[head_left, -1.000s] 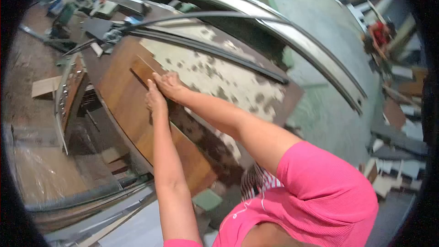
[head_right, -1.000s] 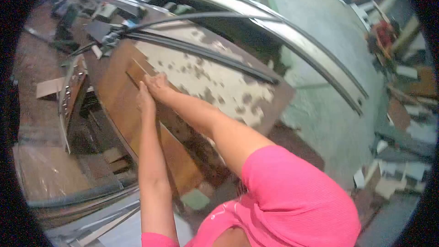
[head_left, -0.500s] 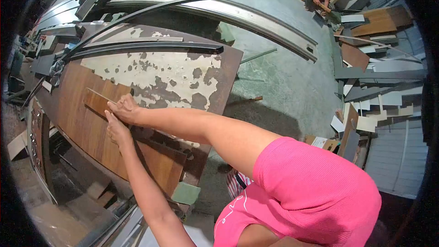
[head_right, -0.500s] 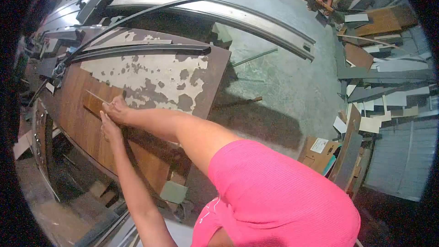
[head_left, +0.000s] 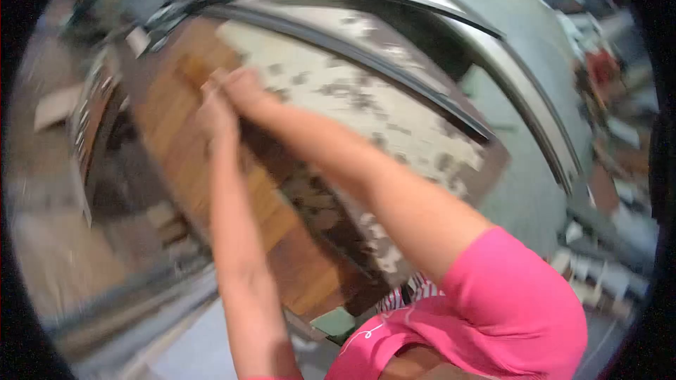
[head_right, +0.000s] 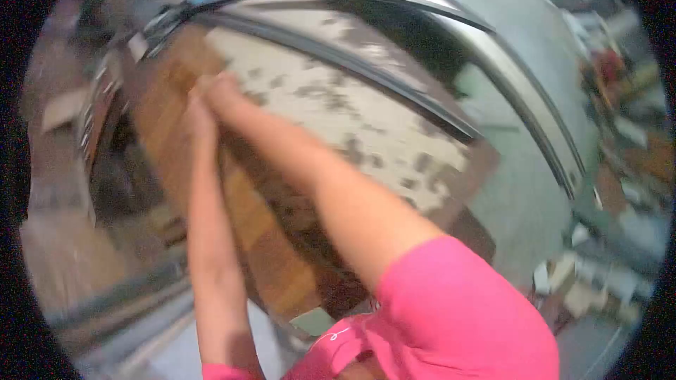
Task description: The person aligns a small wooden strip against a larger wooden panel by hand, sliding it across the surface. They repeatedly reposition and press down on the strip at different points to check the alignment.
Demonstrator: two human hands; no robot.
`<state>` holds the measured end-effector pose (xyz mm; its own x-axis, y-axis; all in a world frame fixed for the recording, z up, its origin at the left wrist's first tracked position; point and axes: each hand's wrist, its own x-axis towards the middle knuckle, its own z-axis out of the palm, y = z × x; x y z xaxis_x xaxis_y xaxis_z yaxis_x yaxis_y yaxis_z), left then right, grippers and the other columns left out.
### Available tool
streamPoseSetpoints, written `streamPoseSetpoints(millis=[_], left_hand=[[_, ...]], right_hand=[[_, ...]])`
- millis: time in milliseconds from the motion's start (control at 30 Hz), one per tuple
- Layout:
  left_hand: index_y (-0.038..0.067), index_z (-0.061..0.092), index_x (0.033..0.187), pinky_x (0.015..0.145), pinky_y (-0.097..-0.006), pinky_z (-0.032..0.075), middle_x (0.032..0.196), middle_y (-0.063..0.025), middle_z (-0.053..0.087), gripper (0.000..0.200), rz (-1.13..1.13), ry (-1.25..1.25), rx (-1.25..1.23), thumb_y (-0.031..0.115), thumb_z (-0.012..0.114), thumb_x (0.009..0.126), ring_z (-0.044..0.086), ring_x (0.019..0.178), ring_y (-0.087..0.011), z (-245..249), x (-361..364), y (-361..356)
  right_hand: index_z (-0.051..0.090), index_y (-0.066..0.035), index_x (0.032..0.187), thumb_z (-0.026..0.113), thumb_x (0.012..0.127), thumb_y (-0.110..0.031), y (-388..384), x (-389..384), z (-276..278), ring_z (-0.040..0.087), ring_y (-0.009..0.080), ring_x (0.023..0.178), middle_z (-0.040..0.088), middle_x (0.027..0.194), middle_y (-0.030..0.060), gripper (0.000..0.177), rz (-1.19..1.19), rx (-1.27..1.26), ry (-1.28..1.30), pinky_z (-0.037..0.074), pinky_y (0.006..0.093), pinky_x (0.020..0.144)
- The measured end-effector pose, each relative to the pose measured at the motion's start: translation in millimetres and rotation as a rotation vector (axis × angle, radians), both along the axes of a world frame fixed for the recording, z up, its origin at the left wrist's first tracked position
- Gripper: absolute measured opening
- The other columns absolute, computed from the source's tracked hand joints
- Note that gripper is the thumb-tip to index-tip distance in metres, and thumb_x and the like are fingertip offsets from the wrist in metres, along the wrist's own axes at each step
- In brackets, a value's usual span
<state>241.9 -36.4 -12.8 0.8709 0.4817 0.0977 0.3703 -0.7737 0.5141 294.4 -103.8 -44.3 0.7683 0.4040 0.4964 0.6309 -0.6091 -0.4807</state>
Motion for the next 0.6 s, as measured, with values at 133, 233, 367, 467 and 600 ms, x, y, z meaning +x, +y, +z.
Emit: streamPoseSetpoints(millis=[133,233,367,467,600], left_hand=[[-0.001,0.057,0.105,0.092,-0.0416,0.032,0.112,-0.0263,0.051,0.063,0.387,-0.007,-0.32,0.051,0.03,0.083,0.045,0.109,-0.0365,11,37,20],[0.002,0.056,0.104,0.088,-0.045,0.034,0.104,-0.0275,0.054,0.052,0.383,0.023,-0.187,0.044,0.032,0.085,0.048,0.104,-0.0401,17,66,42],[0.012,0.049,0.104,0.076,-0.0471,0.042,0.094,-0.0232,0.058,0.024,0.202,0.061,0.244,0.027,0.037,0.089,0.054,0.094,-0.04,5,89,71],[0.011,0.05,0.102,0.076,-0.047,0.042,0.095,-0.0223,0.058,0.026,0.191,0.043,0.233,0.029,0.036,0.089,0.054,0.092,-0.0405,4,93,70],[0.009,0.051,0.105,0.077,-0.0451,0.044,0.094,-0.0212,0.059,0.027,0.183,0.068,0.256,0.026,0.037,0.089,0.056,0.094,-0.0351,7,89,64]], right_hand=[[0.053,-0.02,0.096,0.045,0.083,-0.027,33,41,-1,0.063,0.025,0.067,0.064,0.074,0.0093,0.017,-0.091,-0.161,-0.146,0.044,0.0397,0.05],[0.054,-0.02,0.1,0.044,0.083,-0.025,47,62,26,0.064,0.0237,0.072,0.065,0.08,0.009,0.02,-0.054,-0.327,0.042,0.048,0.0373,0.055],[0.054,-0.019,0.1,0.044,0.083,-0.024,66,85,33,0.064,0.0253,0.075,0.064,0.082,0.0111,0.02,-0.003,-0.287,0.046,0.048,0.0375,0.059],[0.054,-0.018,0.1,0.046,0.083,-0.024,68,93,27,0.063,0.0264,0.076,0.064,0.083,0.0119,0.02,-0.014,-0.287,0.039,0.048,0.0379,0.059],[0.054,-0.015,0.093,0.047,0.081,-0.022,62,88,29,0.063,0.0268,0.074,0.064,0.079,0.0112,0.016,-0.02,-0.283,-0.014,0.049,0.0366,0.057]])
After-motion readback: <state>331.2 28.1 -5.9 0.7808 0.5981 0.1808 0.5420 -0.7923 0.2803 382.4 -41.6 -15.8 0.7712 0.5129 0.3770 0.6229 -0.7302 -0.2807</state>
